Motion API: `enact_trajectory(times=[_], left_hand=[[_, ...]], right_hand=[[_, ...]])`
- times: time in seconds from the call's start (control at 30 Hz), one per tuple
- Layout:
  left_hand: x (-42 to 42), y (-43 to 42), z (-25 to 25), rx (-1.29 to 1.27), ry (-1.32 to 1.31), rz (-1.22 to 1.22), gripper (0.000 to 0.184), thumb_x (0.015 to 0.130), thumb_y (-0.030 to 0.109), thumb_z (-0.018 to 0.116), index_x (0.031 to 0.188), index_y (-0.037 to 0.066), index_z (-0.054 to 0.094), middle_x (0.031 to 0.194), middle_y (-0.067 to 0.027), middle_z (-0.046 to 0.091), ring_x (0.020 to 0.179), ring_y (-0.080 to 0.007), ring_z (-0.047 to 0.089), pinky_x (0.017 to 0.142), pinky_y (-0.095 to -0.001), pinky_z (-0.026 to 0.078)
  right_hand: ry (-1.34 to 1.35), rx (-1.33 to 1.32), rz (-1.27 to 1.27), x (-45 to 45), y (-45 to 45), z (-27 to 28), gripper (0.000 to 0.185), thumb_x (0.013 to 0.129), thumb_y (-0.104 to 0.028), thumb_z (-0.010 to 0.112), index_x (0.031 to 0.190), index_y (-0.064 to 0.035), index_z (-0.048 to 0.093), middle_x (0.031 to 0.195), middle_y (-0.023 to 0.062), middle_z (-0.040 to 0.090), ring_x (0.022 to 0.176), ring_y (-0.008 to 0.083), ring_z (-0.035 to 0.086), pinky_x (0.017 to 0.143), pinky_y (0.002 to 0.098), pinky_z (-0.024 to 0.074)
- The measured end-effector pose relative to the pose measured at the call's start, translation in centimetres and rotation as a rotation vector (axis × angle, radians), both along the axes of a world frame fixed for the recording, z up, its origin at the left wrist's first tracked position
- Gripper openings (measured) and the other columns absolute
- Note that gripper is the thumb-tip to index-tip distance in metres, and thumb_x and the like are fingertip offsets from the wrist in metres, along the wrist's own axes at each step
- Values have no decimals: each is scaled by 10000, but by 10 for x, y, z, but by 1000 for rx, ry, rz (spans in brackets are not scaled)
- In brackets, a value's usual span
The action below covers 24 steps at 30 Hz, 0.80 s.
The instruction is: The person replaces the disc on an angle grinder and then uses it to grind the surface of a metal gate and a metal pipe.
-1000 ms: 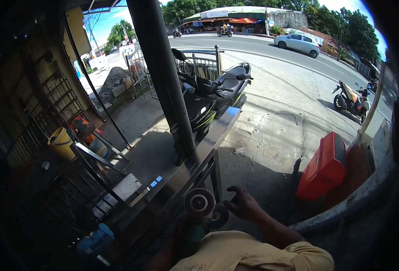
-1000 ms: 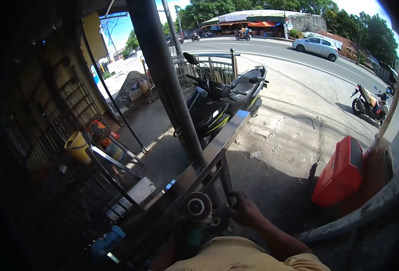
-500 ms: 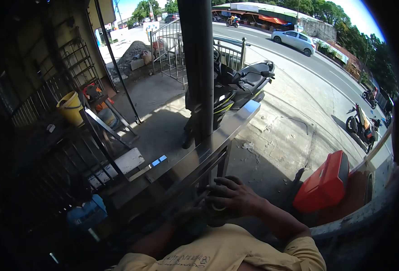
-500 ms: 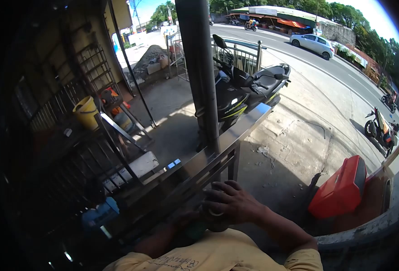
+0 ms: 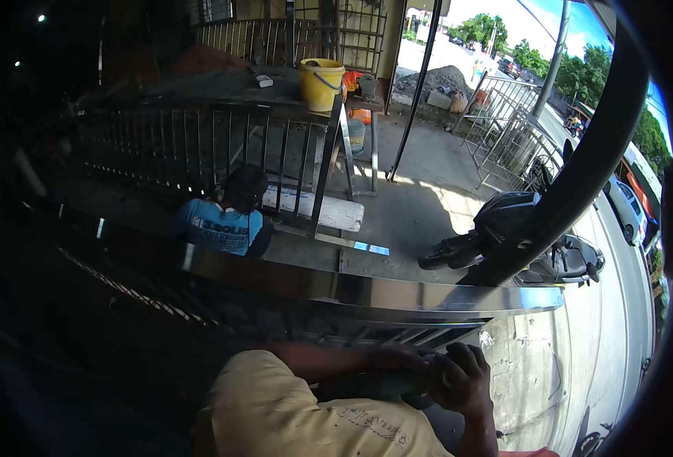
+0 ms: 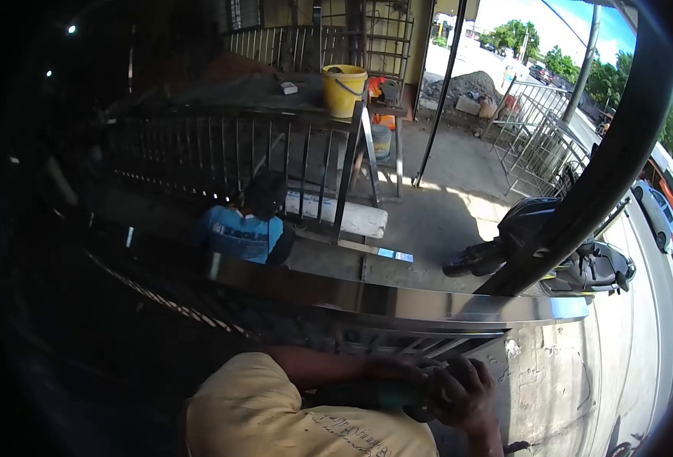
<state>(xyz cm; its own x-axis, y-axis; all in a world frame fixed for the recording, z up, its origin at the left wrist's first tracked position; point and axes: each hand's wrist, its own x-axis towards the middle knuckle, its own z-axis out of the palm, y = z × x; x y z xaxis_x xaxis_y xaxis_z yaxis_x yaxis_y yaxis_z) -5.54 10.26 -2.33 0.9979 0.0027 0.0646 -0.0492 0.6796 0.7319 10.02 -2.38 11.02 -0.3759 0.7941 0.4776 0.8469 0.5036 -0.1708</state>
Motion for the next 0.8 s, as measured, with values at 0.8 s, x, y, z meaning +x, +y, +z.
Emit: enact_trajectory(times=[0.8], left_hand=[[-11,11,-16,172,135,156,925,868,489,703,1528,-30,316,1491,-160,442,1366,-249,421,1165,-385,294]], right_hand=[[414,-73,-541,-7,-21,-16,311,933,-407,660,921,-98,700,1339,186,566,1389,477,339,1111,582,295]])
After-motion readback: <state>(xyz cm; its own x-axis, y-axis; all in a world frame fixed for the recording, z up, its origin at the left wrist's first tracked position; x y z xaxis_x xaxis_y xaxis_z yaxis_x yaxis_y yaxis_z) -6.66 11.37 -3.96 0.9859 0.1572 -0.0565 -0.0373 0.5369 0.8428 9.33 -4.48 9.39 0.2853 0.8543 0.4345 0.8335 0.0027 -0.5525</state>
